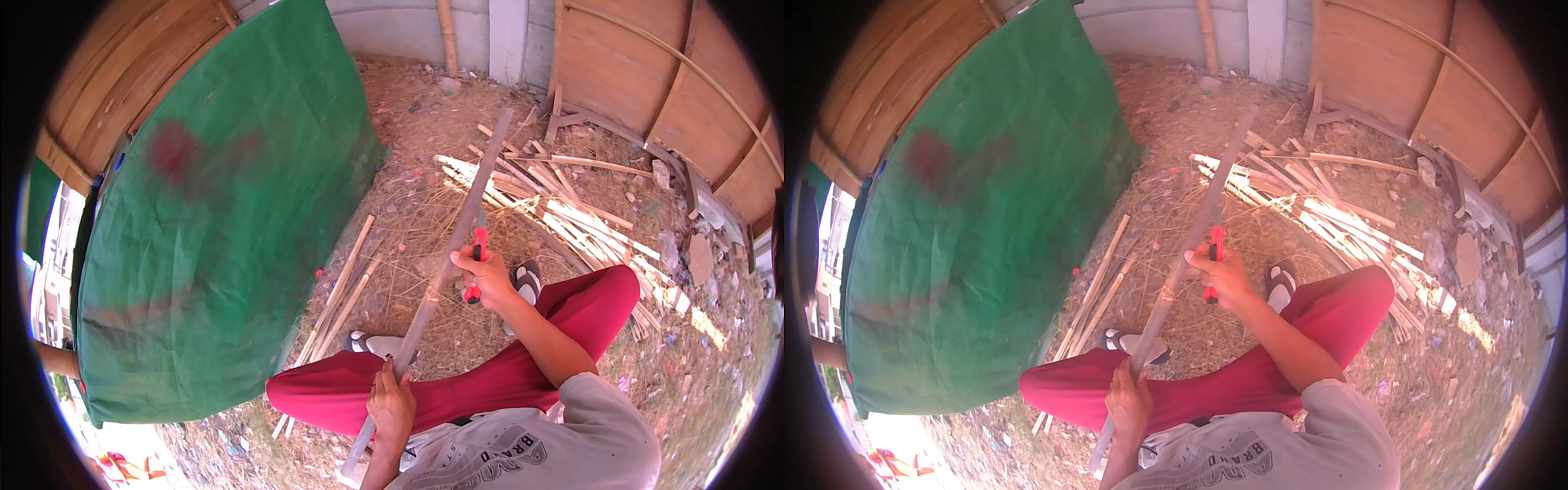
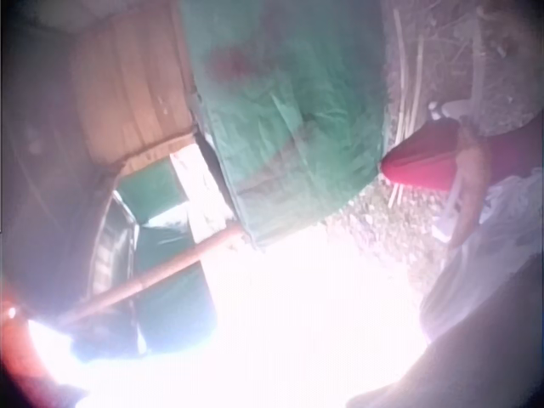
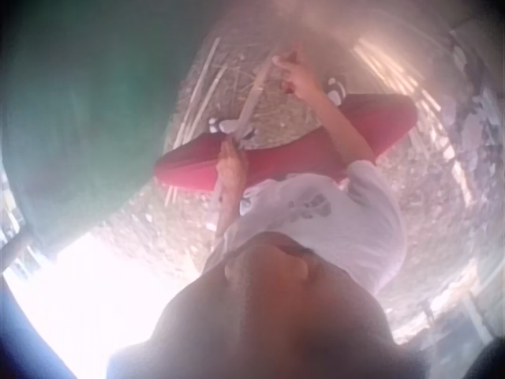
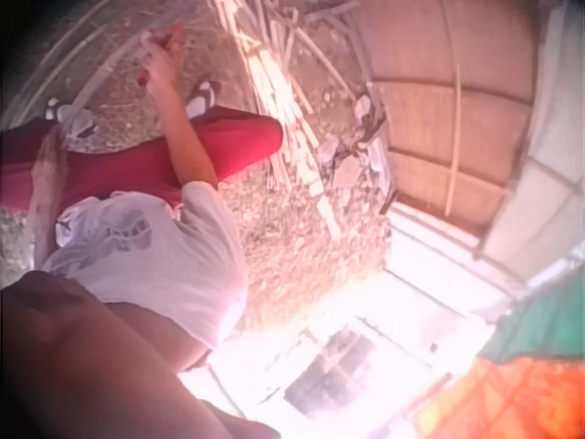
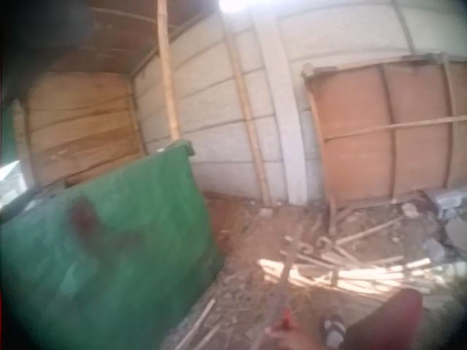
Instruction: The person sits on the ground and uses a red utility knife to sharpen the ends of thin wooden sticks. They hold the sticks with one hand and scrape the blade along the wood to create a pointed tip, repeating the process on multiple sticks.
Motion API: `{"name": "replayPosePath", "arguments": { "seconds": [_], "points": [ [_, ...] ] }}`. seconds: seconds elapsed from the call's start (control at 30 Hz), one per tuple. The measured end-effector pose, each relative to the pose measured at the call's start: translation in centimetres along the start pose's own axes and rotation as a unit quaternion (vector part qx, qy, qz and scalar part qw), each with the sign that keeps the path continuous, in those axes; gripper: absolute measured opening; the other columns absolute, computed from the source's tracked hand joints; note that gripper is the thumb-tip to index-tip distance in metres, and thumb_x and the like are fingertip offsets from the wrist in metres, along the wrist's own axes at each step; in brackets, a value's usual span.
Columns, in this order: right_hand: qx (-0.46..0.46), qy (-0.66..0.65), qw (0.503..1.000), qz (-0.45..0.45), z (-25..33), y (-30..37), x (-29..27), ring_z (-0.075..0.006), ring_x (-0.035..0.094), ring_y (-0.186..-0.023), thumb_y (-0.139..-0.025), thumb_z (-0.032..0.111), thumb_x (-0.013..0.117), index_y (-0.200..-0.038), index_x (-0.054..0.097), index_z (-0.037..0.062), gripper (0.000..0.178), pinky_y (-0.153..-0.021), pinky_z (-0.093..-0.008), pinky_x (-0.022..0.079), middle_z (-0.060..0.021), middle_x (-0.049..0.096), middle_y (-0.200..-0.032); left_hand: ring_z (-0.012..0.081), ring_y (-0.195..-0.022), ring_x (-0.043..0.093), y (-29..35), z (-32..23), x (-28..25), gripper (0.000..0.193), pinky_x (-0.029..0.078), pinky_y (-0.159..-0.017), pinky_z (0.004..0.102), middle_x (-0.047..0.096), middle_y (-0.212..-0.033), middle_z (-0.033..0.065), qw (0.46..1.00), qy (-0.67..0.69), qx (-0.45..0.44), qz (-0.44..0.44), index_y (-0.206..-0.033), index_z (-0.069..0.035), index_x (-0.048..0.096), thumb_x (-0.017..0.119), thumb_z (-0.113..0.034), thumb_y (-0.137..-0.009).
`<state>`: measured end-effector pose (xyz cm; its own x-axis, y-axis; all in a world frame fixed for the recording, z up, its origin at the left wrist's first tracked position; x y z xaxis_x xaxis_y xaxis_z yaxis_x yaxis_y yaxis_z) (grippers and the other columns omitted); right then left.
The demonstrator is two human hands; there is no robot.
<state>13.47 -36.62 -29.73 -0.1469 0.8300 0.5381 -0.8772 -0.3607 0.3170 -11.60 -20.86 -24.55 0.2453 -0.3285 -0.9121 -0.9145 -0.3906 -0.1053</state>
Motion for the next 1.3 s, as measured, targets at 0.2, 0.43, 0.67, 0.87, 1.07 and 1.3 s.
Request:
{"name": "replayPosePath", "arguments": {
  "seconds": [0.2, 0.43, 0.67, 0.87, 1.07, 1.3],
  "points": [
    [-0.060, 0.194, 0.979, -0.016, 2.3, 0.5, 0.2, -0.0064, 0.049, -0.056, -0.095, 0.023, 0.070, -0.110, 0.065, -0.0006, 0.028, -0.051, -0.0256, 0.036, -0.0031, 0.066, -0.080, 0.0420, -0.080, 0.066, 0.3, 1.1, 0.5, 0.029, 0.051, -0.066, 0.0514, 0.066, -0.090, 0.0221, 0.995, 0.094, 0.013, 0.015, -0.119, 0.001, 0.059, 0.059, -0.019, -0.098],
    [-0.267, 0.527, 0.806, 0.043, 6.0, 3.3, 2.8, -0.0310, 0.063, -0.071, -0.101, 0.028, 0.057, -0.119, 0.064, -0.0010, 0.034, -0.068, -0.0395, 0.050, -0.0158, 0.067, -0.084, 0.0325, -0.067, 0.065, 0.4, 1.9, 0.8, 0.034, 0.050, -0.062, 0.0425, 0.062, -0.071, 0.0155, 0.945, 0.284, -0.065, 0.147, -0.115, 0.003, 0.062, 0.047, -0.027, -0.106],
    [-0.288, 0.656, 0.680, 0.152, 2.5, 3.6, 3.6, -0.0355, 0.067, -0.065, -0.097, 0.030, 0.062, -0.103, 0.071, 0.0007, 0.031, -0.057, -0.0436, 0.053, -0.0187, 0.070, -0.081, 0.0281, -0.062, 0.063, 0.7, 2.6, 1.7, 0.032, 0.049, -0.060, 0.0394, 0.059, -0.068, 0.0129, 0.934, 0.294, -0.098, 0.177, -0.110, 0.000, 0.062, 0.044, -0.026, -0.108],
    [-0.310, 0.653, 0.674, 0.151, 0.3, 3.7, 3.6, -0.0326, 0.068, -0.061, -0.095, 0.038, 0.063, -0.104, 0.074, 0.0043, 0.037, -0.054, -0.0411, 0.055, -0.0153, 0.072, -0.081, 0.0357, -0.067, 0.065, 1.0, 3.1, 2.3, 0.030, 0.049, -0.062, 0.0455, 0.063, -0.071, 0.0169, 0.939, 0.261, -0.124, 0.188, -0.105, -0.001, 0.062, 0.044, -0.025, -0.107],
    [-0.306, 0.681, 0.651, 0.142, -0.7, 3.4, 3.2, -0.0334, 0.066, -0.059, -0.096, 0.046, 0.058, -0.104, 0.076, 0.0103, 0.040, -0.052, -0.0434, 0.052, -0.0128, 0.070, -0.076, 0.0413, -0.071, 0.066, 1.7, 3.1, 2.8, 0.030, 0.050, -0.064, 0.0503, 0.066, -0.075, 0.0190, 0.946, 0.213, -0.139, 0.201, -0.104, 0.000, 0.062, 0.044, -0.025, -0.106],
    [-0.210, 0.727, 0.649, 0.078, 0.0, 0.3, 1.7, -0.0334, 0.066, -0.059, -0.094, 0.047, 0.060, -0.096, 0.078, 0.0116, 0.040, -0.053, -0.0460, 0.052, -0.0141, 0.067, -0.065, 0.0305, -0.064, 0.065, 5.2, 4.4, 3.3, 0.036, 0.049, -0.062, 0.0423, 0.061, -0.068, 0.0138, 0.934, 0.220, -0.143, 0.245, -0.102, 0.000, 0.063, 0.043, -0.030, -0.107]
  ]
}}
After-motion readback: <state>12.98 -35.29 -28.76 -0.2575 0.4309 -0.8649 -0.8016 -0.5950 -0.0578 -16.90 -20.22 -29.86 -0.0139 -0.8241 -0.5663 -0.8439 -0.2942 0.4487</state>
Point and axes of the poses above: each hand's wrist, its own y-axis away from the middle knuckle, its own x-axis out of the palm, z = x × y, the point moved 4 cm from there along -y, towards the middle knuckle
